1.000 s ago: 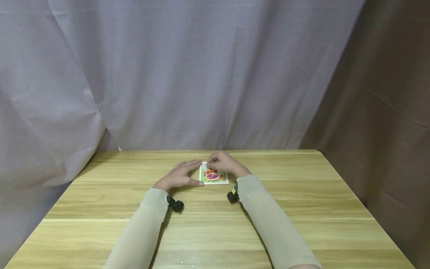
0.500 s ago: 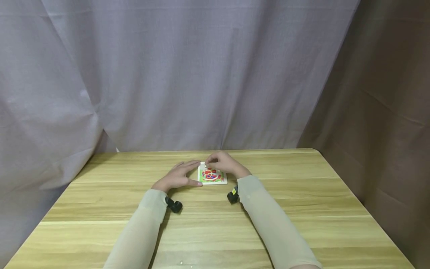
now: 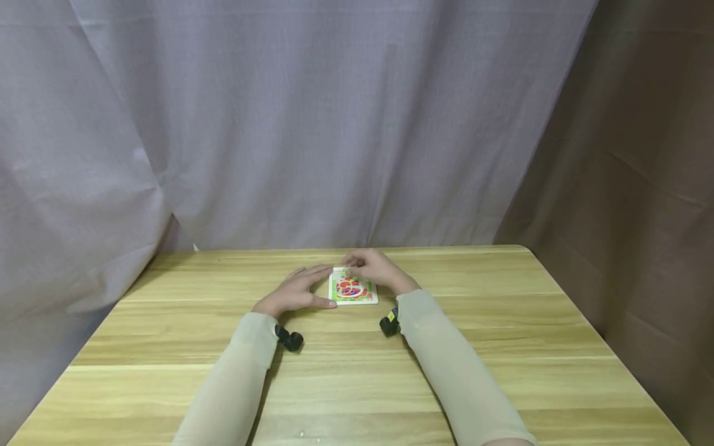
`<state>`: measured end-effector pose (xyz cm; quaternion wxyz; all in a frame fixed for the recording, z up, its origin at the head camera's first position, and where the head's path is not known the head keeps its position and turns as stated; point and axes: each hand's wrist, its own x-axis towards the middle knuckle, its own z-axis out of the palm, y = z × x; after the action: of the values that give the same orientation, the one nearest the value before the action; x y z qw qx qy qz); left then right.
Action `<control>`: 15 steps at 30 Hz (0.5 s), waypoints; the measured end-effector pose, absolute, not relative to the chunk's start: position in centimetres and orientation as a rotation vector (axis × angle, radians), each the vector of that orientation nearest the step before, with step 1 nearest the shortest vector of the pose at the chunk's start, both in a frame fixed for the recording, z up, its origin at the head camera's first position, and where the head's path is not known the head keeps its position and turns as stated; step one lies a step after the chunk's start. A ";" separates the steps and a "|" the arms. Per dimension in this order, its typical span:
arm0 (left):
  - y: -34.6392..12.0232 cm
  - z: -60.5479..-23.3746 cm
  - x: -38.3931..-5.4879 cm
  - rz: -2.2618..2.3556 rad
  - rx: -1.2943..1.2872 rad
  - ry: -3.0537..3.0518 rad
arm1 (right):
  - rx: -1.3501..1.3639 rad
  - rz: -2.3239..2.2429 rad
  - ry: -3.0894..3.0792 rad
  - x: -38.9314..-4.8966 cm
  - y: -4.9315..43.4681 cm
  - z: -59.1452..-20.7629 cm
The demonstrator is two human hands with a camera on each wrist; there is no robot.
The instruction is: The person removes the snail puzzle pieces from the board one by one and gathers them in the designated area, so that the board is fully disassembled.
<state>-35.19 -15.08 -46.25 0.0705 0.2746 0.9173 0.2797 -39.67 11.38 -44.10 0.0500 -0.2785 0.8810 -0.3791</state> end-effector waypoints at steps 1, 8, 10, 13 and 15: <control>-15.1 -46.2 -35.2 0.839 0.829 2.761 | -0.849 -1.160 2.689 -39.7 11.4 -44.1; -15.3 -46.4 -35.2 0.821 0.825 2.763 | -0.822 -1.224 2.690 -39.7 11.4 -44.2; -15.3 -46.4 -35.1 0.819 0.819 2.758 | -0.806 -1.229 2.695 -39.8 11.6 -44.3; -15.3 -46.5 -35.1 0.822 0.819 2.761 | -0.780 -1.246 2.711 -39.7 12.1 -44.3; -15.3 -46.5 -35.2 0.822 0.818 2.764 | -0.757 -1.270 2.719 -39.6 12.5 -44.2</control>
<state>-35.20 -15.27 -46.52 0.0719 0.2722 0.9197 0.2736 -39.62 12.50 -44.24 0.0235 -0.2446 0.8783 -0.4102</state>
